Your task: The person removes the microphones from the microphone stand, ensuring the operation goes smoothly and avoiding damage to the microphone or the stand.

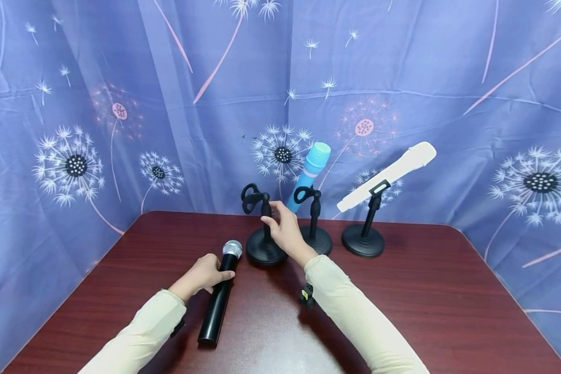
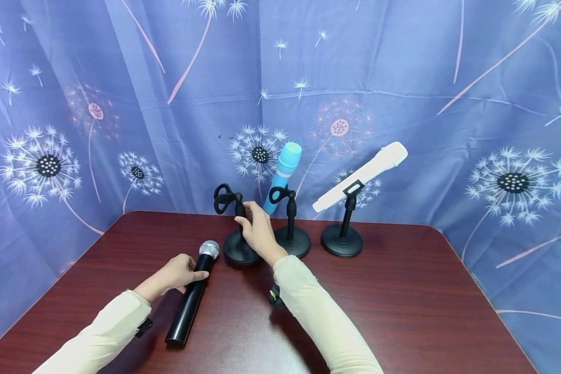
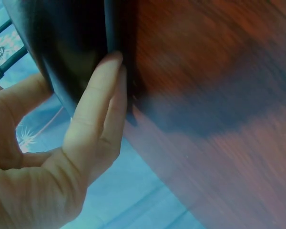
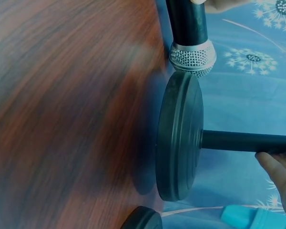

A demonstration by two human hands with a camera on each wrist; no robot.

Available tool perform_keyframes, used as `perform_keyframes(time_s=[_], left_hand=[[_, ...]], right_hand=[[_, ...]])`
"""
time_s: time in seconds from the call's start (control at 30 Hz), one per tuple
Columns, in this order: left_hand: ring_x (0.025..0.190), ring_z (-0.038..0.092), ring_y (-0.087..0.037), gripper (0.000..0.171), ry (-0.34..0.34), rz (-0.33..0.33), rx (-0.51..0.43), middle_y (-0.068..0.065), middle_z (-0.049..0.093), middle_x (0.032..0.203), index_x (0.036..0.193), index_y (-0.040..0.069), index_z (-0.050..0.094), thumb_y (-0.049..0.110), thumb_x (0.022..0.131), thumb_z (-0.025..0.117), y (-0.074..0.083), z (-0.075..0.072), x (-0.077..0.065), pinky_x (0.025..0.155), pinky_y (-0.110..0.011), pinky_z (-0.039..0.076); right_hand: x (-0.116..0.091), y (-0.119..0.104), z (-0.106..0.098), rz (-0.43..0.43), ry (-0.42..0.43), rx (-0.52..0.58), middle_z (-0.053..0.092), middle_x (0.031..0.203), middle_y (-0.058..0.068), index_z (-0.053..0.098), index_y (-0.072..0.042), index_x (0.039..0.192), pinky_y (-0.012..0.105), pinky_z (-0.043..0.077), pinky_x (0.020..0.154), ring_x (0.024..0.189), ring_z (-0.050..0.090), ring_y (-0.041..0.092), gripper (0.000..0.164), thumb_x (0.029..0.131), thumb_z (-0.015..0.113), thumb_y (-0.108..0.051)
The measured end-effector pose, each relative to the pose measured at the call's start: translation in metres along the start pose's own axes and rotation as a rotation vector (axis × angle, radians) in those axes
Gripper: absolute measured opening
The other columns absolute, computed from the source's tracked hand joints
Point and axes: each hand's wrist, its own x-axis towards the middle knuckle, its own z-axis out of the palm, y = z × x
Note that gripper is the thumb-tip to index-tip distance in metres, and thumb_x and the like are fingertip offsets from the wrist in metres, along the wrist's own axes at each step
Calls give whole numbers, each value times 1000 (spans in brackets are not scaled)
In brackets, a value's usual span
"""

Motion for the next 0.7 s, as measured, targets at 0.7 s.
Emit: perform_keyframes(time_s=[0.7], left_hand=[[50,62,-18,29,-22,-11,-5,-12,57,67,70,0,55,15,85,73,2,2,0,48,-31,54]], right_hand=[[18,0,7,27,-3,3,65,108,17,57,1,120,36,55,81,97,66,27,30,92,64,-8]])
